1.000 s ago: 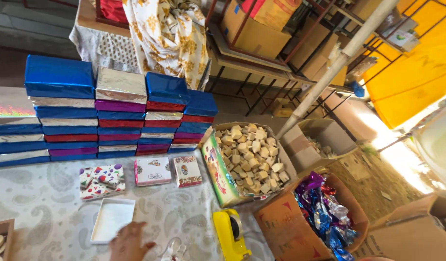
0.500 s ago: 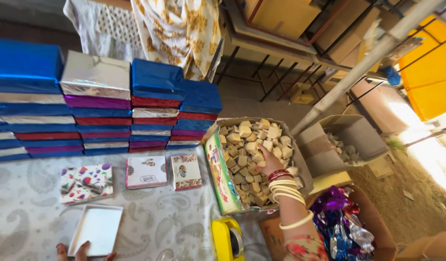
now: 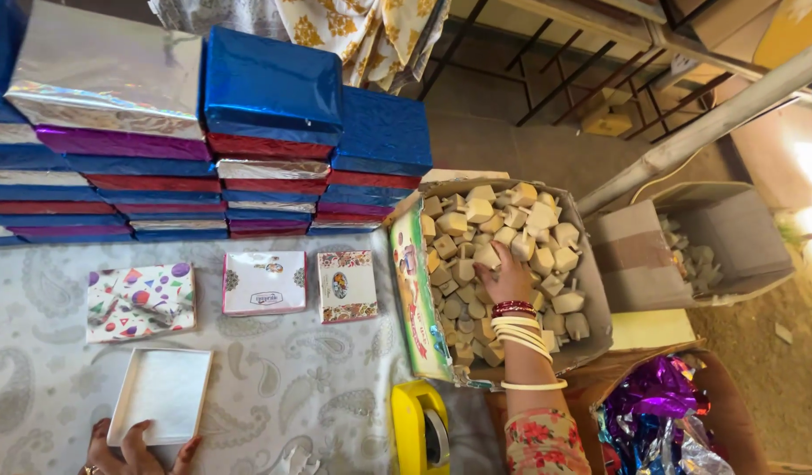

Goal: The person is sorting small circular items and placing them into white boxes, which are then placed into a larger container.

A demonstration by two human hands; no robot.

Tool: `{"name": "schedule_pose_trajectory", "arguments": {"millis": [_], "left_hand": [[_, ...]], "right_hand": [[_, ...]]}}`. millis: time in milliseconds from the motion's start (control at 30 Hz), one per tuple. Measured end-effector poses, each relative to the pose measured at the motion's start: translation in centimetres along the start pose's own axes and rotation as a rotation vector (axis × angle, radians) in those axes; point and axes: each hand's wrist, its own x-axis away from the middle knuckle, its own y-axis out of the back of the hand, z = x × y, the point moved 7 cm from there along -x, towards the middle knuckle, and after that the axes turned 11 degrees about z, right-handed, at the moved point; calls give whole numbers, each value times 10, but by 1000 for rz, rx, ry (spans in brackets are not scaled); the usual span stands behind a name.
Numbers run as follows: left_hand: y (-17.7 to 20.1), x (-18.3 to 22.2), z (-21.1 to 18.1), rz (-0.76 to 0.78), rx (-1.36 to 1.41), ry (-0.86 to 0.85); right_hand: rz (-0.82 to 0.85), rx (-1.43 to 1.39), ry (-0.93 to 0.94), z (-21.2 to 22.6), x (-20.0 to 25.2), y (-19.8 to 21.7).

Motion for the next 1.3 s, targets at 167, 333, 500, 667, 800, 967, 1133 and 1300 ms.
{"name": "schedule_pose_trajectory", "arguments": {"millis": [167,333,500,667,800,967,1133,1300], "left_hand": [[1,3,2,-27,23,-22],[19,-1,-8,60,-2,17],[6,-1,-1,158,47,74],[20,-8,-9,248,36,106],[37,-11,-14,262,63,135],[44,-15,-18,283,66,116],[39,-14,-18,299,67,95],[40,-15,-18,308,43,115]], "right_hand": [[26,-92,147,-5,10,-2],[175,-70,120,31,43,10],[216,110,86,70,79,-1],[134,324,184,36,71,-63],[88,63,175,45,83,-26],[-83,-436,304,142,150,58],[36,-348,519,218,199,16],[255,-170,602,229,213,-84]]}}
